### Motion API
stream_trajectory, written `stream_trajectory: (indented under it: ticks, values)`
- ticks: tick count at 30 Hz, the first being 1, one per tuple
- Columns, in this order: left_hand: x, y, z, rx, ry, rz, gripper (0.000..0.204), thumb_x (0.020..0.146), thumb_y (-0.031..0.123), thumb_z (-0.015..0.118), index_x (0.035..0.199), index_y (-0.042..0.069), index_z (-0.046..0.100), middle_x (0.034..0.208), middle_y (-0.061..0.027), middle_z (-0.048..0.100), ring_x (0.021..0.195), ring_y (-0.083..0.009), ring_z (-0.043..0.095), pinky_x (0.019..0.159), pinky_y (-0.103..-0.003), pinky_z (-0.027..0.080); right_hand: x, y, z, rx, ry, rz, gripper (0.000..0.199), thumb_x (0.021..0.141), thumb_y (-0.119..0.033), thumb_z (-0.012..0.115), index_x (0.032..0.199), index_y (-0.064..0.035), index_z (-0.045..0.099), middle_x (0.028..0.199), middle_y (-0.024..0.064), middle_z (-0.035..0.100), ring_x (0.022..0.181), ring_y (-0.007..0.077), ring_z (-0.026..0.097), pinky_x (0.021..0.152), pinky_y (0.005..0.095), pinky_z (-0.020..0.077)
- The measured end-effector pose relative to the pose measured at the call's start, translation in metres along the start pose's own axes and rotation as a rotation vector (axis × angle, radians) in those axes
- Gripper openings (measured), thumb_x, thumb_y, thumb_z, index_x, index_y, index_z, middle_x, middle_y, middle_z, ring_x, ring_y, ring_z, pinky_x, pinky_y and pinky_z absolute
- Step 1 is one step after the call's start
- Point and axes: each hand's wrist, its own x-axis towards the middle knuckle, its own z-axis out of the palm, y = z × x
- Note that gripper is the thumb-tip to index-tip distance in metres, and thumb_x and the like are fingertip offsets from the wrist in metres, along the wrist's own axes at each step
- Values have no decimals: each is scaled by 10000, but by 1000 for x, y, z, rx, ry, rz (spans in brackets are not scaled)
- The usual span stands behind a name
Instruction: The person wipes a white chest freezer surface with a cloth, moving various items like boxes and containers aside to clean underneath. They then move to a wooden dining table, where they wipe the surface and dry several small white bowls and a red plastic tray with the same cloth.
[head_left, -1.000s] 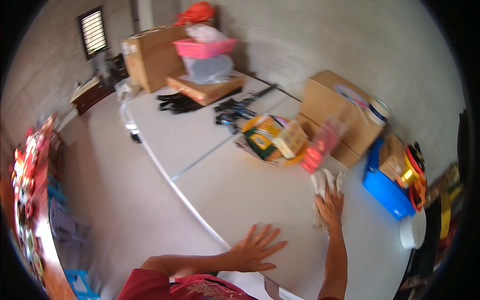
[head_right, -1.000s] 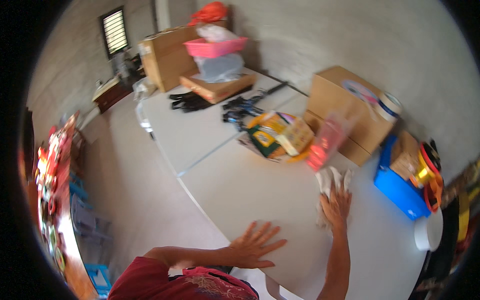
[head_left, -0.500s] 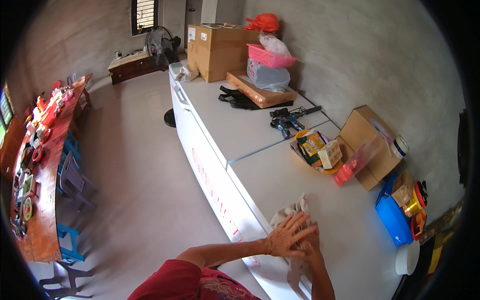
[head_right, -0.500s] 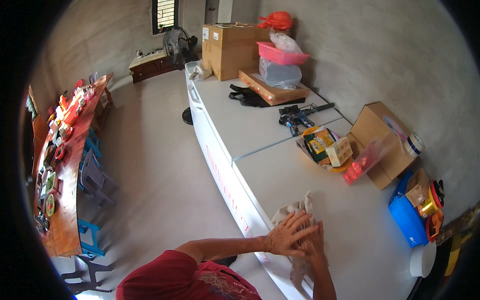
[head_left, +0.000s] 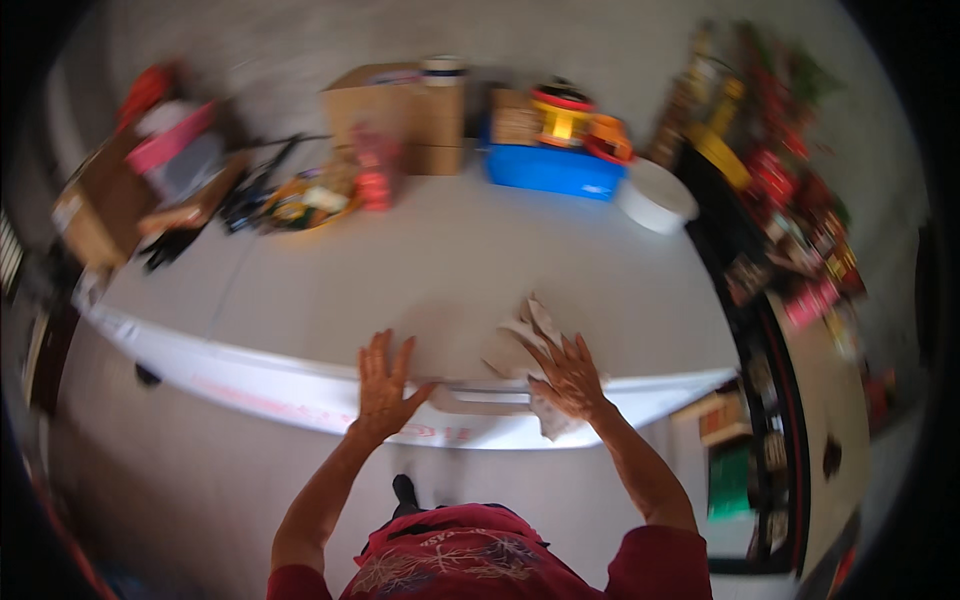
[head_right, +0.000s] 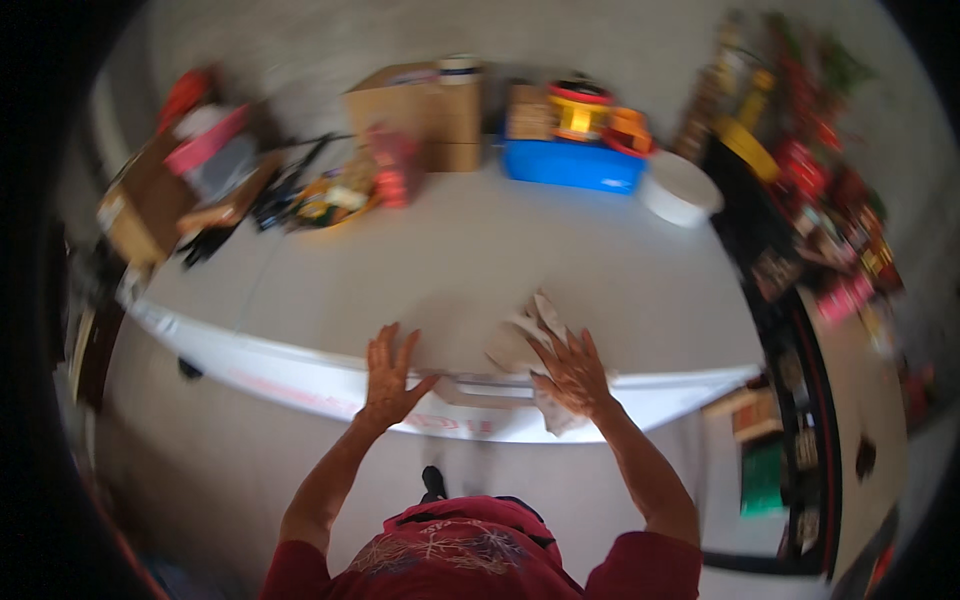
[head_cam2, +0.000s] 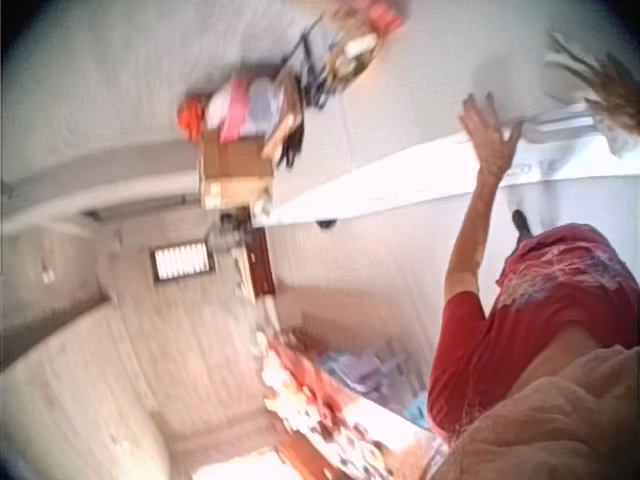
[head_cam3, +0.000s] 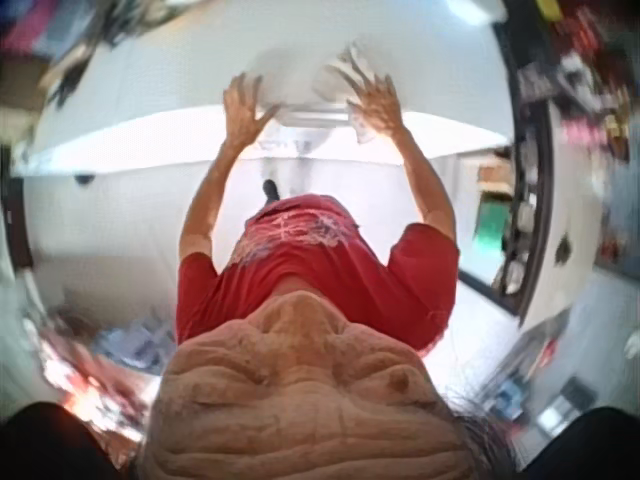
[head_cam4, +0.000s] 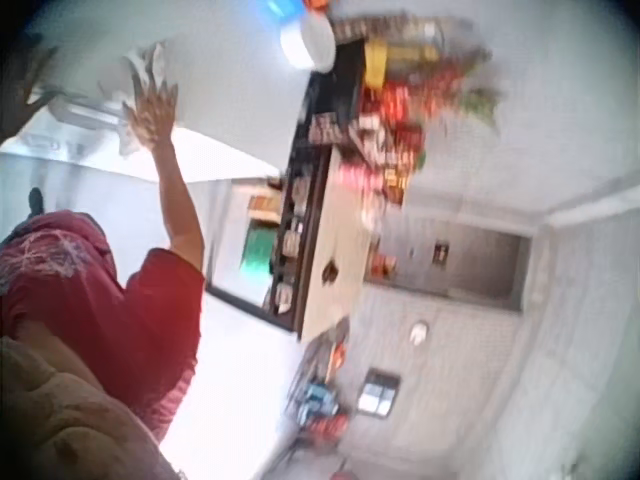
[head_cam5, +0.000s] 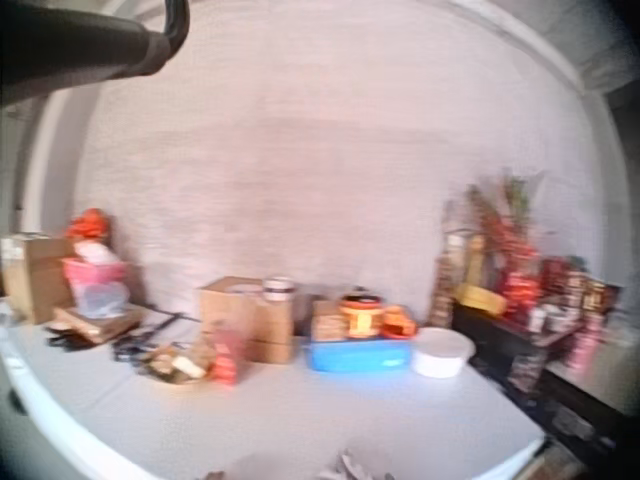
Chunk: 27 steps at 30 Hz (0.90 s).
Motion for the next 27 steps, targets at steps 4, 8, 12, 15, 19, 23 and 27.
stream_trajectory:
  ticks: [4,8,12,15,19,23,27]
  values:
    - [27,31,22,-30,-82,186,736,732,320,736,1342,80,402,1409,-263,264,1313,-429,260,1044,-602,210,-28,41,0,-23,82,393,596,878,-429,525,1390,-162,372,1438,85,328,1307,334,310,1081,560,190]
    - [52,62,49,-72,-175,402,697,741,323,723,1325,88,423,1416,-260,253,1317,-416,261,1049,-595,207,-52,80,24,-96,385,881,607,888,-405,507,1395,-109,355,1446,163,299,1305,405,296,1079,566,179]
    - [75,90,78,-104,-291,521,733,768,348,698,1374,109,361,1426,-260,232,1332,-397,238,1057,-594,185,-68,99,61,122,692,1477,671,905,-408,466,1405,3,291,1409,286,302,1283,472,288,1081,526,202]
    - [89,109,89,-59,-397,579,781,781,377,685,1408,111,303,1427,-266,220,1333,-407,219,1067,-578,169,-54,83,90,301,365,1383,534,933,-380,400,1213,70,464,1148,305,483,1106,443,434,1028,526,266]
    - [107,108,98,-49,-456,689,808,787,402,673,1414,80,277,1424,-280,215,1325,-433,214,1065,-575,170,-19,3,117,297,597,1159,654,929,-328,443,1317,166,258,1253,404,337,1180,560,302,1045,557,233]
    - [112,100,106,7,-443,770,837,795,403,659,1424,44,240,1409,-300,219,1306,-457,227,1047,-578,192,-4,-17,74,727,888,1272,718,945,-390,400,1415,80,128,1402,387,170,1298,545,153,1099,535,145]
    - [113,104,104,35,-408,829,838,803,368,650,1428,21,213,1384,-319,239,1280,-468,257,1036,-572,206,-2,11,60,665,1041,1339,710,941,-451,377,1453,-20,138,1442,348,135,1335,505,129,1107,521,132]
